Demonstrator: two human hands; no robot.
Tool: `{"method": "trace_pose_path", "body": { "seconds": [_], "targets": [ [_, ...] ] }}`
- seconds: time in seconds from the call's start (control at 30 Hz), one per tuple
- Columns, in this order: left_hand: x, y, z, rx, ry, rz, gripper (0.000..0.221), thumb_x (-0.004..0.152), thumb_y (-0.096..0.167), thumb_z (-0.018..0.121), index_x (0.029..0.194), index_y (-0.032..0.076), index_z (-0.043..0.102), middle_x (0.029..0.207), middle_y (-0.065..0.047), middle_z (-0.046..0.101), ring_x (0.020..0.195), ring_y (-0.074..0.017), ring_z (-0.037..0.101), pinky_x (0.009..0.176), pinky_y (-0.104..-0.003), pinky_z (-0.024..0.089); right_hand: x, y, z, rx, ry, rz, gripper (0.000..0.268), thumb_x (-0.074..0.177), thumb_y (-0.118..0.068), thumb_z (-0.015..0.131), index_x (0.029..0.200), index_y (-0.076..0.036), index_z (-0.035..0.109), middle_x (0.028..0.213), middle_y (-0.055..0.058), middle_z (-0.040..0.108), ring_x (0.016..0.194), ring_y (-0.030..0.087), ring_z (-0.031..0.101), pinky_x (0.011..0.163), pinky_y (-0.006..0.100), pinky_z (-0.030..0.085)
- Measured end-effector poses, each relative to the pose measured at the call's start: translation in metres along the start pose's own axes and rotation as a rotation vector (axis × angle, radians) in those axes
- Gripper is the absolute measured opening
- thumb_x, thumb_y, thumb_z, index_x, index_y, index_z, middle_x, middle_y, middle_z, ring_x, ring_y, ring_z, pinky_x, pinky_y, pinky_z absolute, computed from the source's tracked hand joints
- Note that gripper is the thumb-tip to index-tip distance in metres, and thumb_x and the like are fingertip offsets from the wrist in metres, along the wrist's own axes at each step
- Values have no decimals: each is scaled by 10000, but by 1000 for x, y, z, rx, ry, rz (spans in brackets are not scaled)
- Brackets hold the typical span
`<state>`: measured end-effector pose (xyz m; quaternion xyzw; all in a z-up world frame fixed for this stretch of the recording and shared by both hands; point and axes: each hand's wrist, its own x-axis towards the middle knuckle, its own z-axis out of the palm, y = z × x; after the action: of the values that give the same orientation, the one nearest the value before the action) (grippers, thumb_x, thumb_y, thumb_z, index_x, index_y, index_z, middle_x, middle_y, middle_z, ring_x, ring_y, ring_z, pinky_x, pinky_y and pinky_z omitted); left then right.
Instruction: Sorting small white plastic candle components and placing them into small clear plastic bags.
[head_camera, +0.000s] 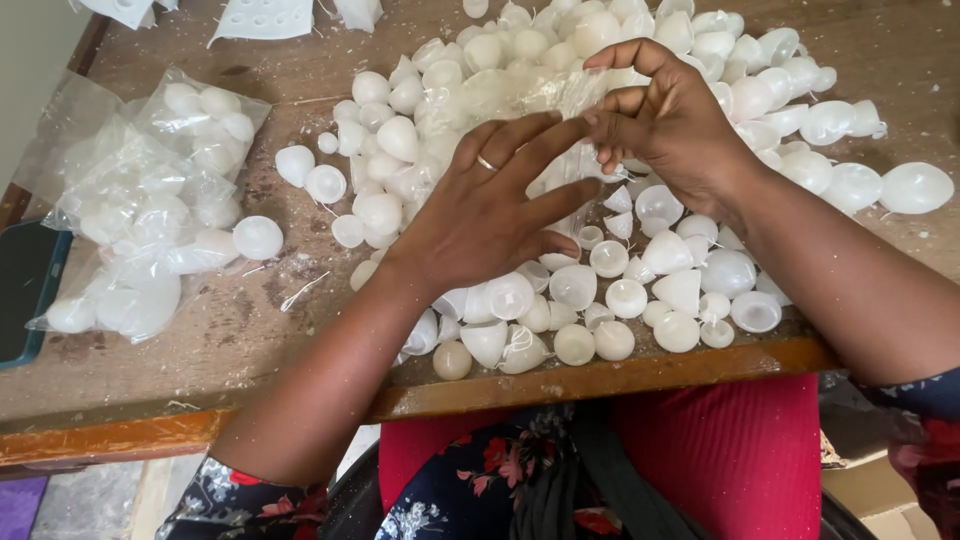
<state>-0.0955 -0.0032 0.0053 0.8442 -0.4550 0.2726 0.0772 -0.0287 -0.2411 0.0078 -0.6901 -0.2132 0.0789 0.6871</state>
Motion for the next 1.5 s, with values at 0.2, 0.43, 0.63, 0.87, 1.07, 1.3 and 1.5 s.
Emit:
{"method": "trace_pose_path", "body": {
  "seconds": [0.2, 0.43, 0.63, 0.87, 1.07, 1.3, 1.5],
  "targets": [
    [-12, -12, 13, 2, 45, -18, 259, 1055, 229, 707, 1300, 179, 639, 1601, -16, 416, 1481, -248, 383, 1179, -441, 367, -2, 4, 3, 0, -73, 5, 431, 1000, -4, 682, 1387, -59, 500, 866, 83, 685, 705, 95, 622, 640, 242, 537],
    [-9, -13, 7, -66, 43, -15, 212, 923, 55, 692, 1096, 155, 623, 1419, 72, 606, 1406, -207, 483, 1113, -396, 349, -3, 10, 4, -131, -51, -158, 398, 992, 22, 691, 1293, -76, 450, 949, 70, 719, 779, 95, 666, 668, 245, 558],
    [-10, -20, 8, -30, 47, -86, 295, 937, 5, 654, 1184, 167, 645, 1303, 20, 623, 1373, -189, 494, 1098, -424, 309, -15, 0, 13, -711, 37, -456, 196, 1037, 5, 757, 1105, -24, 576, 1009, 15, 679, 856, 124, 686, 714, 253, 552],
    [-8, -22, 8, -45, 90, -145, 204, 977, 98, 635, 1174, 141, 602, 1273, -20, 600, 1366, -225, 474, 1083, -454, 307, -18, -7, 21, -957, -188, -560, 355, 781, 140, 701, 1019, -111, 780, 1207, 113, 523, 1023, 225, 611, 786, 328, 540],
    [-8, -22, 7, -91, 75, -194, 188, 964, 89, 638, 1143, 144, 623, 1155, -16, 589, 1277, -238, 496, 1063, -441, 308, -13, 3, 15, -833, -140, -397, 298, 845, 149, 620, 986, -80, 746, 1157, 100, 551, 967, 204, 625, 728, 300, 555],
    [-10, -29, 17, -16, 173, -251, 155, 971, 123, 717, 1098, 153, 634, 1155, -30, 556, 1232, -276, 481, 1036, -479, 304, -11, 0, 18, -891, -135, -166, 265, 892, 89, 636, 1091, -70, 708, 990, 114, 711, 820, 197, 662, 696, 361, 533],
    [-7, -29, 12, 74, 286, -521, 110, 1017, 120, 713, 1095, 158, 645, 1085, -35, 553, 1186, -264, 494, 1007, -470, 311, -18, -11, 32, -971, -261, -105, 341, 878, 104, 588, 1143, -103, 640, 1168, 102, 689, 1031, 232, 676, 836, 396, 533]
  ]
}}
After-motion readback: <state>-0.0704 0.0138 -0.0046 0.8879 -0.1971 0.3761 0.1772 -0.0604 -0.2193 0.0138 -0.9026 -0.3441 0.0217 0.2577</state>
